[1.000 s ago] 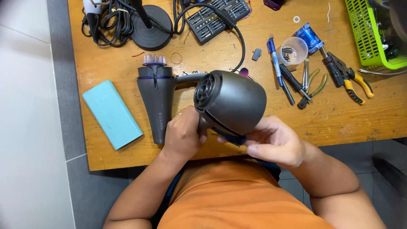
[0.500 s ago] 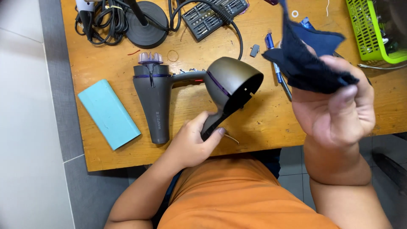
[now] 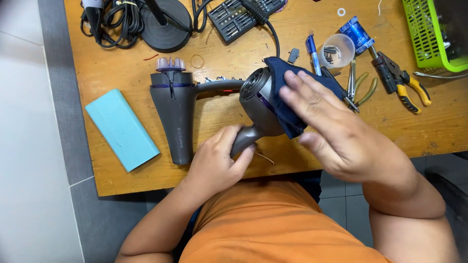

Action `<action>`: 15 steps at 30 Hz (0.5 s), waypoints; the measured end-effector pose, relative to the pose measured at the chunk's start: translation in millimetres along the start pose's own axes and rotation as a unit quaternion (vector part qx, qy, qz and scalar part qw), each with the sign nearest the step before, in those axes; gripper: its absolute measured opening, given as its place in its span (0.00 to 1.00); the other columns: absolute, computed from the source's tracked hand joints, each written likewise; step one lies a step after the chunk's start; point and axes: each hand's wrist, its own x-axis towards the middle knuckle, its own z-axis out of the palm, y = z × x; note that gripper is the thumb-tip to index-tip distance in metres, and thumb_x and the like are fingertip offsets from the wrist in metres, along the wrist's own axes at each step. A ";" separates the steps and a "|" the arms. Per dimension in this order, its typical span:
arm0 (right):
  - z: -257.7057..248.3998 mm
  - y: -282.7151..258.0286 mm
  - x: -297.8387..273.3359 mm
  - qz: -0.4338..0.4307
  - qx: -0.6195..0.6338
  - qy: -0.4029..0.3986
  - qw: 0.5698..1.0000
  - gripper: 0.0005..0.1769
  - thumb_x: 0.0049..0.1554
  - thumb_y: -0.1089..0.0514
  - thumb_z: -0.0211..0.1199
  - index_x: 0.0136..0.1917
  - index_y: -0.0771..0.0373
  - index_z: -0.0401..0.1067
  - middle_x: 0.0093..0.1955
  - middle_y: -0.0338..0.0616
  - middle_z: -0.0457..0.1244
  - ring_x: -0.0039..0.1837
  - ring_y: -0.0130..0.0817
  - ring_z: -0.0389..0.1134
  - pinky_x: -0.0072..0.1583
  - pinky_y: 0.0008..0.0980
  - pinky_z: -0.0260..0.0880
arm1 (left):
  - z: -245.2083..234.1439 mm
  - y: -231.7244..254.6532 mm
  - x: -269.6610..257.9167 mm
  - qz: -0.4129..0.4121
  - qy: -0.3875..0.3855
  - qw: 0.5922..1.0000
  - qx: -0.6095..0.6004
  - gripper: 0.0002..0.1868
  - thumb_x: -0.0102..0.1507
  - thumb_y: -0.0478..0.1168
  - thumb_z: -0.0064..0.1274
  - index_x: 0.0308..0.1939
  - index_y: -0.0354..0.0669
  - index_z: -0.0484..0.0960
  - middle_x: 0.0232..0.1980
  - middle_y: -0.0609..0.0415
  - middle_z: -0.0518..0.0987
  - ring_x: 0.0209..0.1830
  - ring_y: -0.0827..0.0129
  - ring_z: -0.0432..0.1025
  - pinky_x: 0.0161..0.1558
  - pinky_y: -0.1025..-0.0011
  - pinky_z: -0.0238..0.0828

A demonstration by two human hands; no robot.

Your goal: Marking internal wires with a marker, cleaning the fan with a brush, and reassembling the hair dryer housing.

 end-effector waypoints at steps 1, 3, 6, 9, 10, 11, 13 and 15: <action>0.4 3.0 3.2 0.019 0.013 0.018 1.000 0.36 0.78 0.49 0.46 0.92 0.68 0.52 0.97 0.70 0.42 0.98 0.65 0.43 0.95 0.61 0.42 | 1.8 0.2 0.2 0.007 -0.003 1.000 0.019 0.20 0.71 0.49 0.59 0.62 0.44 0.80 0.52 0.46 0.87 0.47 0.43 0.82 0.45 0.48 0.78; 3.3 6.3 6.1 0.038 0.027 0.035 0.998 0.34 0.78 0.58 0.47 0.92 0.74 0.51 0.95 0.72 0.47 0.97 0.62 0.48 0.95 0.57 0.45 | 4.9 -0.3 1.0 0.012 -0.005 0.999 0.038 0.21 0.74 0.53 0.59 0.64 0.44 0.79 0.52 0.44 0.85 0.47 0.40 0.81 0.44 0.45 0.78; 4.6 1.8 10.3 0.069 -0.074 0.055 0.993 0.37 0.75 0.60 0.60 0.92 0.69 0.55 0.92 0.72 0.55 0.91 0.60 0.60 0.90 0.51 0.56 | 8.4 -6.3 3.0 -0.014 -0.035 0.999 0.031 0.26 0.75 0.61 0.53 0.64 0.46 0.78 0.53 0.45 0.85 0.49 0.40 0.81 0.43 0.42 0.77; -0.3 -14.6 14.6 0.298 -0.170 -0.060 0.937 0.48 0.71 0.35 0.53 0.97 0.54 0.50 0.85 0.55 0.64 0.76 0.65 0.69 0.57 0.72 0.75 | 10.7 -16.7 2.0 0.020 -0.003 0.998 0.067 0.24 0.78 0.60 0.47 0.63 0.46 0.78 0.49 0.45 0.82 0.44 0.39 0.80 0.39 0.42 0.76; -0.5 -18.1 13.8 0.321 -0.220 -0.082 0.918 0.50 0.70 0.30 0.50 0.97 0.52 0.51 0.78 0.50 0.68 0.73 0.61 0.71 0.54 0.72 0.77 | 10.1 -18.4 2.0 0.042 0.016 0.996 0.081 0.24 0.78 0.61 0.48 0.62 0.44 0.79 0.48 0.46 0.81 0.42 0.42 0.79 0.39 0.45 0.76; -0.8 -21.4 13.5 0.341 -0.269 -0.103 0.895 0.52 0.70 0.25 0.47 0.98 0.49 0.52 0.71 0.45 0.73 0.70 0.57 0.73 0.50 0.72 0.80 | 9.1 -20.1 2.3 0.064 0.037 0.993 0.095 0.25 0.79 0.61 0.49 0.60 0.42 0.80 0.46 0.47 0.80 0.40 0.46 0.78 0.40 0.48 0.77; 5.9 -7.1 5.0 0.215 -0.250 -0.022 0.944 0.50 0.73 0.29 0.47 0.93 0.65 0.55 0.75 0.57 0.70 0.73 0.62 0.72 0.63 0.66 0.74 | 7.9 -19.3 3.6 0.065 0.024 0.994 0.084 0.27 0.78 0.62 0.48 0.61 0.41 0.79 0.46 0.45 0.83 0.41 0.43 0.81 0.39 0.46 0.77; 12.0 -1.2 2.1 0.086 -0.227 0.063 0.968 0.50 0.76 0.33 0.49 0.89 0.81 0.60 0.79 0.70 0.69 0.76 0.66 0.71 0.76 0.60 0.67 | 11.1 -22.8 3.6 0.067 0.012 0.995 0.074 0.28 0.78 0.63 0.47 0.62 0.40 0.77 0.46 0.42 0.86 0.41 0.40 0.83 0.39 0.44 0.77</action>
